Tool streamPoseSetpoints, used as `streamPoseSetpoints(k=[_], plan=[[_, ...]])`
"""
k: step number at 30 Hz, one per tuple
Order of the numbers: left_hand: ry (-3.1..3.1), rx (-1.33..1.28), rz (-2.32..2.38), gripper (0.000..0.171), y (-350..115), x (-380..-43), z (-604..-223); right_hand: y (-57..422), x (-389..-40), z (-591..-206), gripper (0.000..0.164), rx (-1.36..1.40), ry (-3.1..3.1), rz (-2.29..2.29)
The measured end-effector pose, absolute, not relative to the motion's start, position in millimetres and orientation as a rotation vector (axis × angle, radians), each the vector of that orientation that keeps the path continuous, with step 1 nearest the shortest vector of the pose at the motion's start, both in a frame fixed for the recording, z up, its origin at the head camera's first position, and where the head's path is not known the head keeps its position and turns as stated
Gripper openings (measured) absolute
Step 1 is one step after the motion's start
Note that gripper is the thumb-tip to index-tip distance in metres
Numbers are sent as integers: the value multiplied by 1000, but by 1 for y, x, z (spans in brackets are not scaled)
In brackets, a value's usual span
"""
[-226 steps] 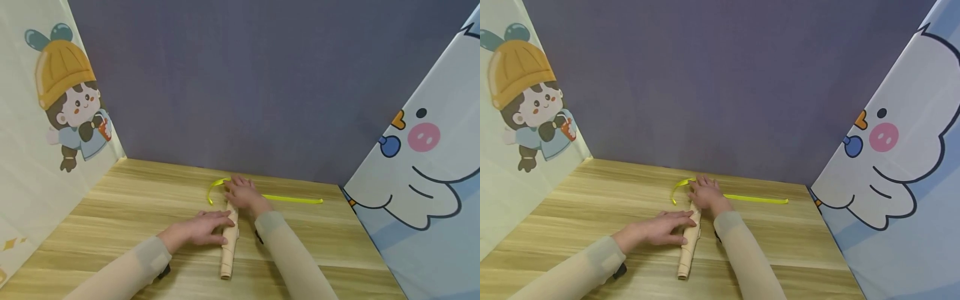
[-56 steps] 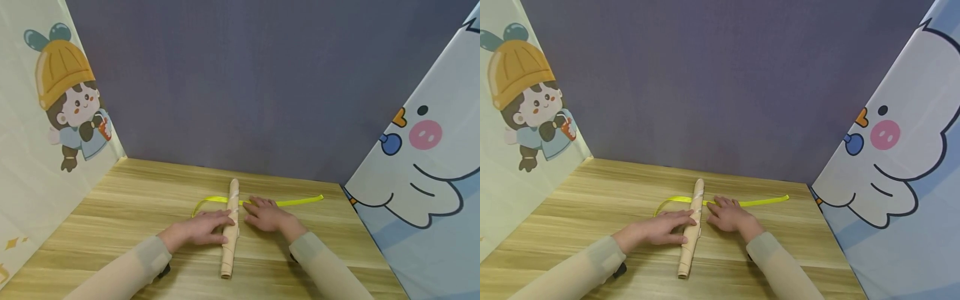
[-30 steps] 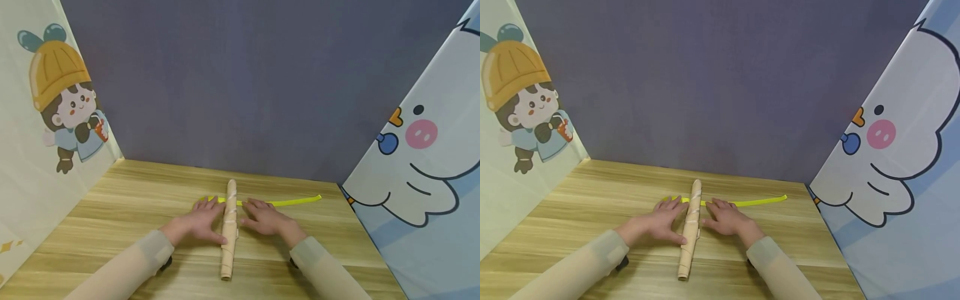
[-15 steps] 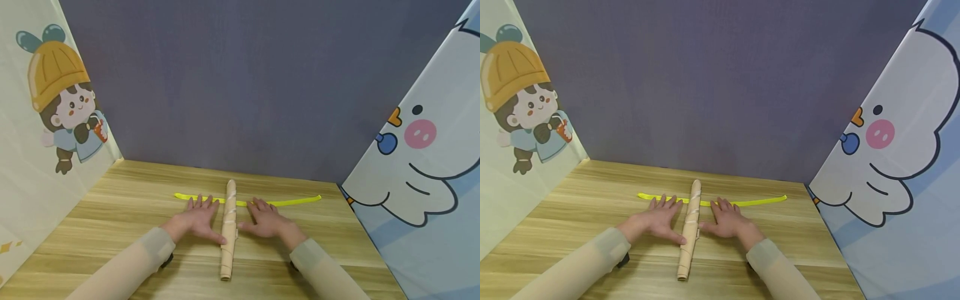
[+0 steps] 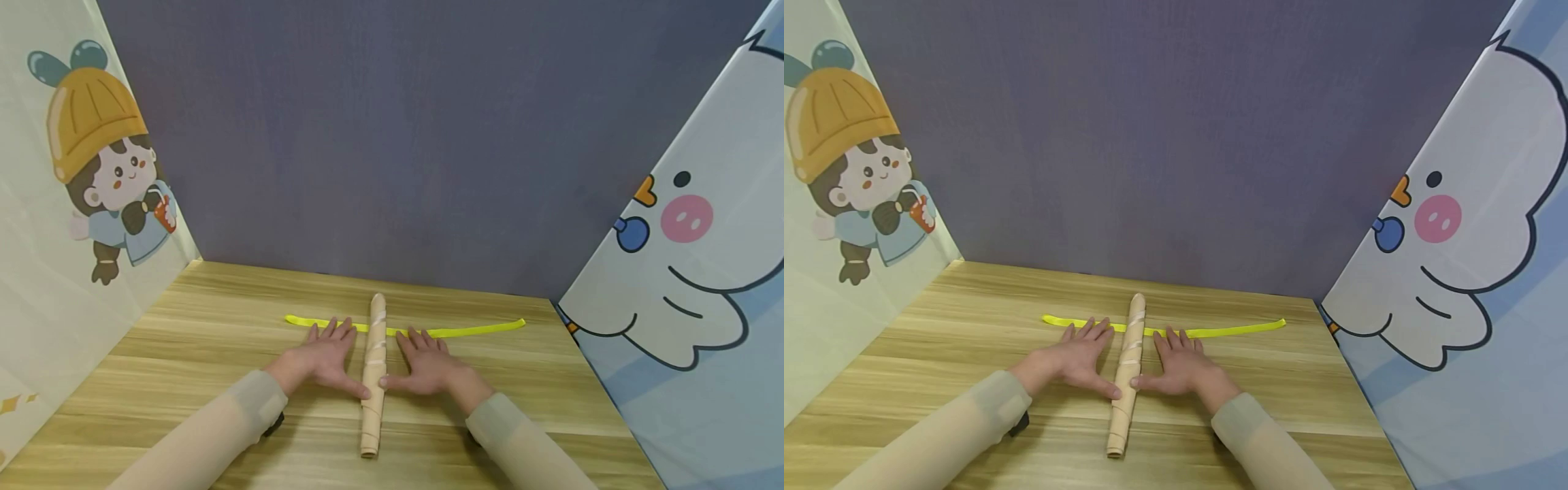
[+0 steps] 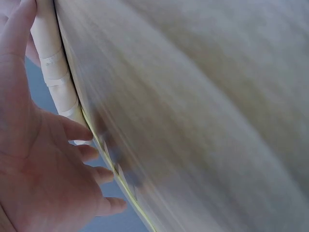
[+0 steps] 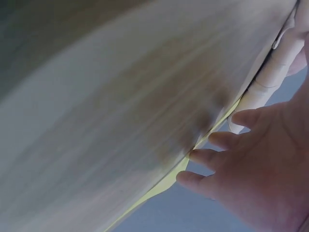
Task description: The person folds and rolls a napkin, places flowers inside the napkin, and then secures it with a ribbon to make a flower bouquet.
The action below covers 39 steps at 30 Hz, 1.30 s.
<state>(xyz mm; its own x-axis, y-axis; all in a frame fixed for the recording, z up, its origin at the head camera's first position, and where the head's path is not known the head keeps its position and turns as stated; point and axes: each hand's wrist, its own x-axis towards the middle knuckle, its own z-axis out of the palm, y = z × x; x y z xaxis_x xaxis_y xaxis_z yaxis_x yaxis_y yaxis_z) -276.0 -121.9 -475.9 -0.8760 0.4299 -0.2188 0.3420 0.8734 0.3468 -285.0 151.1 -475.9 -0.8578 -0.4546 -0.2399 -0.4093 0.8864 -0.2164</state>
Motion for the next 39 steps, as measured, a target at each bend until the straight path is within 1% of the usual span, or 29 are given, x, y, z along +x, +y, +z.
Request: streamPoseSetpoints(k=[14,20,32,39], plan=[[2747,526,418,148,-121,-275,-475,149,-284,-477,129,-611,2777,-215],[2762,489,403,147,-121,-269,-470,147,-282,-477,128,-605,2786,-217],[2814,409,335,152,-121,-263,-470,145,-273,-477,121,-609,2837,-208],[2836,353,318,152,-120,-257,-470,143,-266,-479,121,-550,2893,-186]])
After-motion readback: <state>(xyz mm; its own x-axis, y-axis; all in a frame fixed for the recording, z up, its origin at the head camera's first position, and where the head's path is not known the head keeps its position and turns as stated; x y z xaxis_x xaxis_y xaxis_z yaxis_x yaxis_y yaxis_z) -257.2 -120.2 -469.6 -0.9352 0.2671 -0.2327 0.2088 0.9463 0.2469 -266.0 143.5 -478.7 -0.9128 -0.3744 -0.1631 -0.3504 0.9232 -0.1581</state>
